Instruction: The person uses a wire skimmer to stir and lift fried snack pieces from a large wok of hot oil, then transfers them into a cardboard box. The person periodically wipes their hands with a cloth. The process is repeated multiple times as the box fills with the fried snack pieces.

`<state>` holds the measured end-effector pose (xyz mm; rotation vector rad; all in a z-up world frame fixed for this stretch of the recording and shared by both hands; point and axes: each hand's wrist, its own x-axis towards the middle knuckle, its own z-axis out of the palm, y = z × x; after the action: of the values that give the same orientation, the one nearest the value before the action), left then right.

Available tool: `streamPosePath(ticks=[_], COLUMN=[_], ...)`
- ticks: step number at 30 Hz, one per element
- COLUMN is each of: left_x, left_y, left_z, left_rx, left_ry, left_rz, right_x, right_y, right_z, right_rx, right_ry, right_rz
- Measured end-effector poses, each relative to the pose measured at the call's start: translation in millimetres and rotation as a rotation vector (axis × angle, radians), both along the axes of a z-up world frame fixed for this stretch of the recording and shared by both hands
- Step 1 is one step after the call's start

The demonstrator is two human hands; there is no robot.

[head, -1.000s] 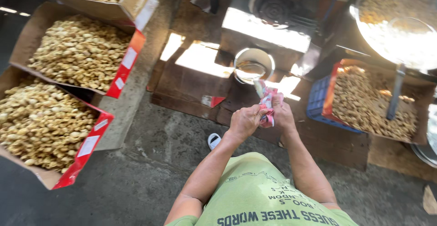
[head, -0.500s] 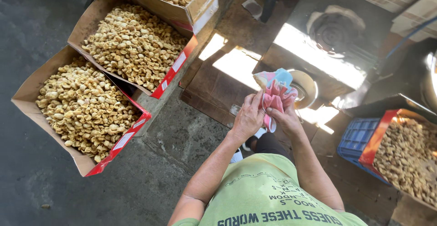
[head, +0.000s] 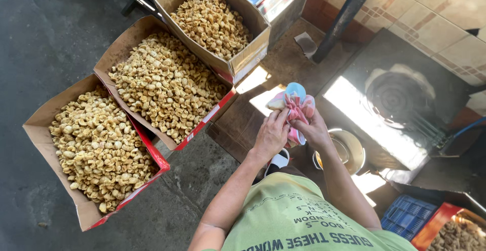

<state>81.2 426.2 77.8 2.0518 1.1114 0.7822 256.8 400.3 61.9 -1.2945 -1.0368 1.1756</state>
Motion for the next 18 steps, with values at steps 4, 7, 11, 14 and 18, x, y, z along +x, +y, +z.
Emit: streamPosePath(ticks=[4,7,11,14,18], left_x=[14.6,20.4,22.1,21.3,20.1], left_y=[56.4,101.4,163.1,206.2,250.2], left_z=[13.2,14.7,8.3,14.0,21.9], left_rx=[0.028,0.027,0.060,0.148,0.087], left_ry=[-0.007,-0.007,-0.019,-0.091,-0.067], left_rz=[0.044,0.028,-0.059,-0.155,-0.215], right_x=[9.7,9.5,9.3,13.4,11.0], right_y=[64.3,105.5,143.3,185.6,227.3], right_z=[16.1,17.2,7.0,9.2,10.1], right_rx=[-0.024,-0.022,-0.049,-0.025,0.037], right_ry=[-0.014,0.004,0.000,-0.068,-0.116], right_rz=[-0.002,-0.030,-0.128,-0.220,-0.268])
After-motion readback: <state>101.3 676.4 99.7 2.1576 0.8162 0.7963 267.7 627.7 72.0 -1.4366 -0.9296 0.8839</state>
